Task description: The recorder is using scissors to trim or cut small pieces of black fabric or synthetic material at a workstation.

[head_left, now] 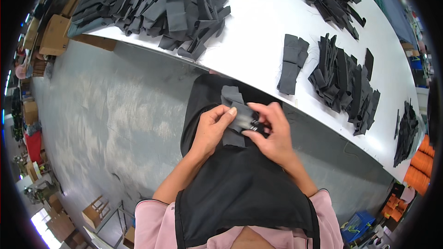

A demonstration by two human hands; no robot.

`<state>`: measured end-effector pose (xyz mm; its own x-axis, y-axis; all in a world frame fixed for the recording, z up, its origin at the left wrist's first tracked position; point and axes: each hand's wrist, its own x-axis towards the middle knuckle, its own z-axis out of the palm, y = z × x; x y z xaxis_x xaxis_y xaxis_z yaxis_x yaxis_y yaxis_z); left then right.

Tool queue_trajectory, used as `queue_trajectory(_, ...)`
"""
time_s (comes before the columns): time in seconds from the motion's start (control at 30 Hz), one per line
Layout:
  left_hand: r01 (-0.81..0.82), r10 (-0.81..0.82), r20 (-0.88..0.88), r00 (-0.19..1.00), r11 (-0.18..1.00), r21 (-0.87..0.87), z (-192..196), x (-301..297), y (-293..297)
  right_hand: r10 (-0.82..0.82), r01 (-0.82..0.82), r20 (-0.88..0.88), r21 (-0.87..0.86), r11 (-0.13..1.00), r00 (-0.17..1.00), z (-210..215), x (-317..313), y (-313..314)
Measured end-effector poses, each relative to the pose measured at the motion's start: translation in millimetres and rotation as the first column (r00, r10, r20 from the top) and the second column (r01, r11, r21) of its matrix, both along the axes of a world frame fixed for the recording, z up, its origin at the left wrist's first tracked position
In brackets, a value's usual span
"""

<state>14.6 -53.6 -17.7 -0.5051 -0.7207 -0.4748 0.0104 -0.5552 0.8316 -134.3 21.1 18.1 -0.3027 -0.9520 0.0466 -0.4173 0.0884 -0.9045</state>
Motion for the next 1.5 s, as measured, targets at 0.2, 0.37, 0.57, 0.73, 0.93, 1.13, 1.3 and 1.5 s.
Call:
queue_trajectory(0.2, 0.042, -0.014, -0.295, 0.955, 0.995, 0.087, 5, 5, 7, -0.095, 0.068, 0.772, 0.067, 0.995, 0.628, -27, 6, -24)
queue_trajectory(0.37, 0.107, -0.092, -0.069, 0.993, 0.96, 0.26, 1, 6, -7, -0.219, -0.098, 0.817, 0.317, 0.943, 0.533, -43, 4, -36)
queue_trajectory(0.57, -0.202, 0.212, -0.078, 0.974, 0.972, 0.117, -11, 5, -4, -0.205, 0.172, 0.353, 0.122, 0.977, 0.913, -35, 3, -1)
queue_trajectory(0.73, -0.264, 0.273, -0.051, 0.961, 0.954, 0.139, -4, 4, -10, -0.085, 0.085, 0.007, 0.03, 0.996, 0.996, -18, 3, 14)
queue_trajectory(0.93, -0.274, 0.282, -0.047, 0.958, 0.953, 0.128, 1, 2, -7, 0.007, -0.024, -0.205, -0.08, 0.997, 0.979, -15, 4, 11)
queue_trajectory(1.13, -0.287, 0.289, -0.036, 0.957, 0.956, 0.066, 0, 4, -7, 0.0, -0.044, -0.288, -0.148, 0.988, 0.958, -15, 6, 8)
queue_trajectory(1.3, -0.267, 0.269, -0.007, 0.963, 0.961, 0.077, 4, 4, -8, -0.019, -0.034, -0.255, -0.204, 0.978, 0.967, -20, 8, 9)
queue_trajectory(1.5, -0.241, 0.244, -0.018, 0.97, 0.964, 0.109, 5, 4, -8, -0.051, -0.029, -0.348, -0.222, 0.975, 0.936, -21, 7, 9)
